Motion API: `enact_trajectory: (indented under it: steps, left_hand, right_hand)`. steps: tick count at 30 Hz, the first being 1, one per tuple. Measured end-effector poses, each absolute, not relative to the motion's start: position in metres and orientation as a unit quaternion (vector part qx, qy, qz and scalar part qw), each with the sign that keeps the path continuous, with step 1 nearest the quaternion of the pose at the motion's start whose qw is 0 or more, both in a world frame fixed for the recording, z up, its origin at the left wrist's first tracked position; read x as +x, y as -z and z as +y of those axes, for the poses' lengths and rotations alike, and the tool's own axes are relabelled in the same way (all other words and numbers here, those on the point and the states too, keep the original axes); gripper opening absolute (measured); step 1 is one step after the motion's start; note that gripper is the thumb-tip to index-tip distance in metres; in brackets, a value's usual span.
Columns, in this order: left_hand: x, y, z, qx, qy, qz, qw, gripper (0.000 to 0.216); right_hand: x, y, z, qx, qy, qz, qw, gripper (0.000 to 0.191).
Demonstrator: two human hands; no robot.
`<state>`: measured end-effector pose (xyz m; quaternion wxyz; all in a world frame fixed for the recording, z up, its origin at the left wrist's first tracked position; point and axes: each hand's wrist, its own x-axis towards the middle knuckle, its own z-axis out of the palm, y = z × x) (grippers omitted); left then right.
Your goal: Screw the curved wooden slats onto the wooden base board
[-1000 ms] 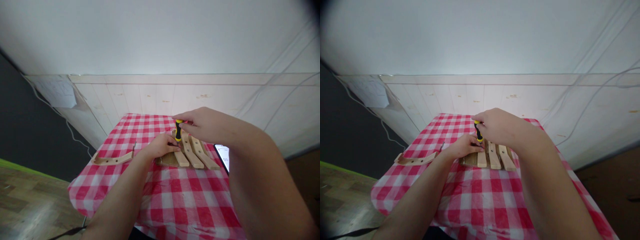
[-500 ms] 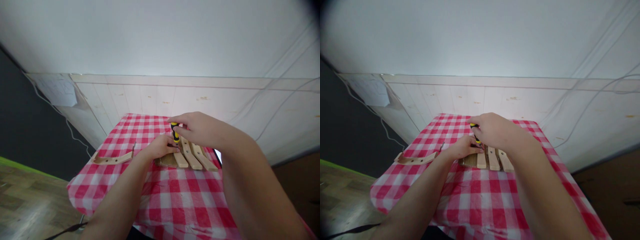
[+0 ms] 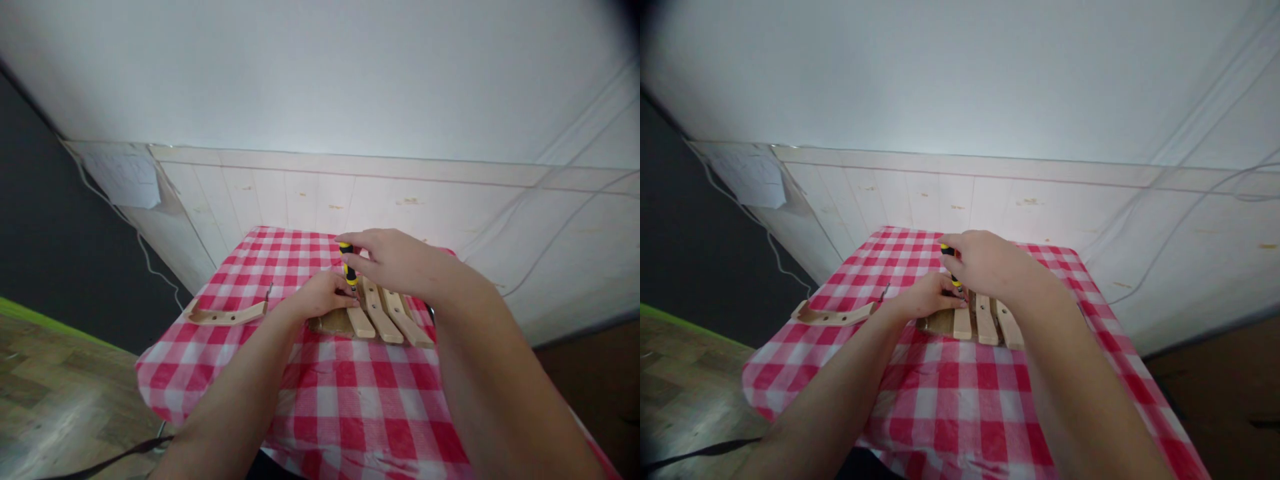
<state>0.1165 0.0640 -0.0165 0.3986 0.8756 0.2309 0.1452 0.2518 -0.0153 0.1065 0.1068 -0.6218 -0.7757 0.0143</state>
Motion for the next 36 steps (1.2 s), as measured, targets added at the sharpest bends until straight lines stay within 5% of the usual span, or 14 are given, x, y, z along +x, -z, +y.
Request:
enact_trajectory:
  steps: [9,15,36]
  left_hand:
    - [0.116,0.019,0.065,0.874,-0.148,0.220,0.408,0.011]
    - [0.115,0.022,0.067,0.859,-0.164,0.221,0.432,0.013]
    - [0.113,0.020,0.066,0.831,-0.150,0.210,0.492,0.016]
  right_hand:
    - [0.256,-0.106,-0.012,-0.680,0.068,-0.722,0.111,0.026]
    - [0.257,-0.101,-0.012,-0.614,-0.031,-0.772,0.160,0.031]
    - [0.238,-0.121,-0.032,-0.662,0.010,-0.748,0.042,0.033]
